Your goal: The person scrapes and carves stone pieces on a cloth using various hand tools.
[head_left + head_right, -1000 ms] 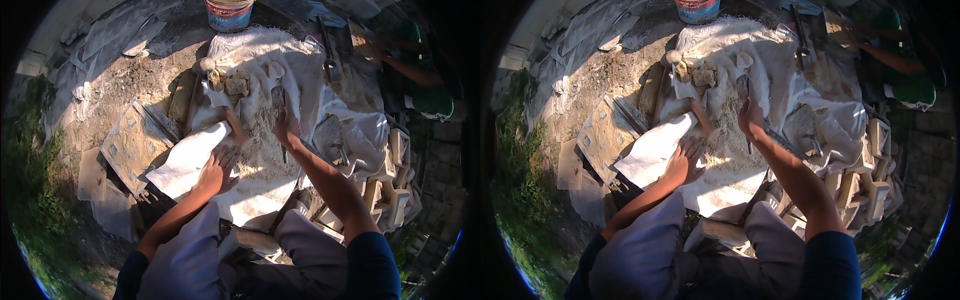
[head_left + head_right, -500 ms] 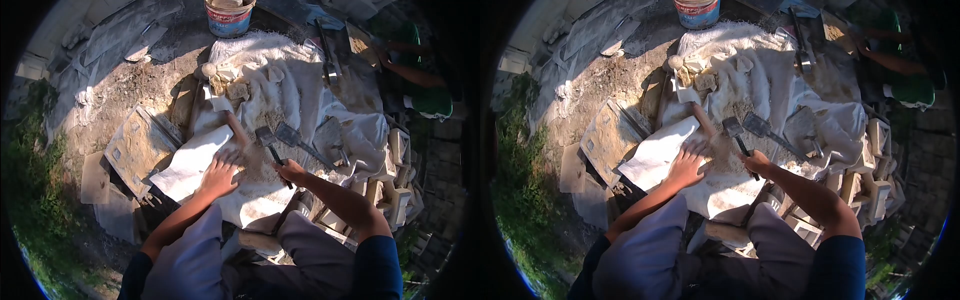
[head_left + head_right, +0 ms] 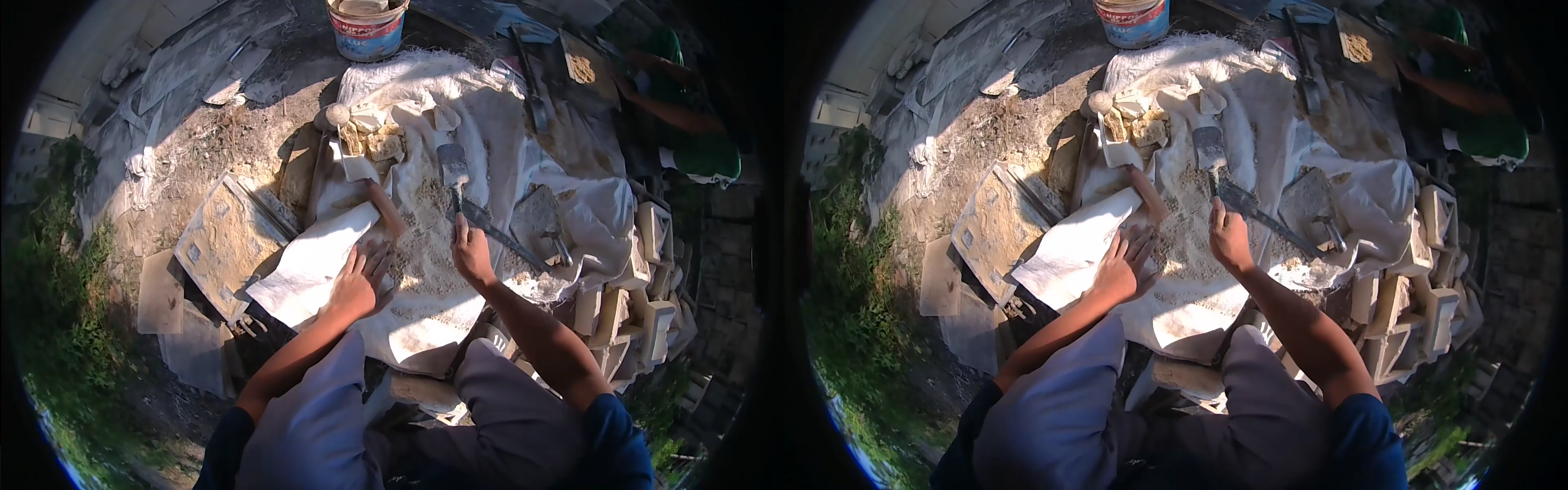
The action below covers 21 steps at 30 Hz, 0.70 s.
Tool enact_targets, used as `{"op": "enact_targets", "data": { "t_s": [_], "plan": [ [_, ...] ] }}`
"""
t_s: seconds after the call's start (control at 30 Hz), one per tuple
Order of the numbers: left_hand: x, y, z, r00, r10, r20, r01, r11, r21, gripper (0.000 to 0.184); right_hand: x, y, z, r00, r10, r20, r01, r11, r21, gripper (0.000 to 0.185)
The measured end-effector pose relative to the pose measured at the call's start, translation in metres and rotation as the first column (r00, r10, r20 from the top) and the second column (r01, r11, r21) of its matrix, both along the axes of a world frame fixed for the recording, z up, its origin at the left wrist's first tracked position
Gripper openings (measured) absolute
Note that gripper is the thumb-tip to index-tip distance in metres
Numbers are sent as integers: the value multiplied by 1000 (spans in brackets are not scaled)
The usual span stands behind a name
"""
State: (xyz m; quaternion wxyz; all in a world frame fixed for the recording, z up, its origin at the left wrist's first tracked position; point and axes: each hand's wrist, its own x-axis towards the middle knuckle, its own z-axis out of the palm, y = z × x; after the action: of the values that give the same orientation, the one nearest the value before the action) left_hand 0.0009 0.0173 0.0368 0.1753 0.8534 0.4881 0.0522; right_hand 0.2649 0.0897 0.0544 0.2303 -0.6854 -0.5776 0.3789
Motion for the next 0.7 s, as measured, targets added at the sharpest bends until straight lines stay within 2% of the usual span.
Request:
{"op": "enact_targets", "data": {
  "t_s": [0.07,0.1,0.13,0.17,0.2,0.23,0.27,0.33,0.43,0.53,0.6,0.67,0.7],
  "plan": [
    [-1,0,1,999,-20,-34,21,999,40,78,-1,-20,-61,984,17,176,-83,923,375,56],
    [0,1,6,996,-31,-82,26,998,-55,77,3,-25,-78,984,14,177,-81,923,375,56],
    [-1,1,7,990,-45,-131,25,988,-149,76,8,-28,-88,973,28,231,-82,970,230,57],
    [-2,2,8,990,-47,-132,27,989,-148,76,12,-31,-98,959,48,278,-73,994,80,58],
    [-3,1,6,988,-63,-138,52,995,-81,74,8,-23,-73,960,47,276,-71,994,80,58],
    [-4,-1,3,987,-75,-143,74,997,-18,73,1,-8,-21,990,44,133,-6,961,-275,59],
    [-6,-4,-2,987,-73,-141,70,997,-24,73,2,-5,-13,995,42,85,-7,928,-372,60],
    [-6,-4,-10,981,-75,-178,93,991,94,73,5,-1,1,1000,25,9,-16,832,-555,63],
    [-6,-6,-9,995,-51,-83,60,992,112,71,12,-12,3,998,58,-22,-60,827,-558,60],
    [-2,-4,-7,999,-21,-50,27,991,128,70,25,-53,5,993,111,39,-65,791,-608,59],
    [-1,-4,-7,999,-20,-43,26,989,144,70,37,-93,-19,931,325,165,-239,886,-396,62],
    [-2,-3,-6,999,-17,-36,22,986,163,69,52,-124,-46,920,341,192,-267,905,-331,61],
    [-3,-3,-7,999,-21,-34,26,986,168,70,55,-124,-42,915,348,205,-279,912,-300,61]
  ]
}}
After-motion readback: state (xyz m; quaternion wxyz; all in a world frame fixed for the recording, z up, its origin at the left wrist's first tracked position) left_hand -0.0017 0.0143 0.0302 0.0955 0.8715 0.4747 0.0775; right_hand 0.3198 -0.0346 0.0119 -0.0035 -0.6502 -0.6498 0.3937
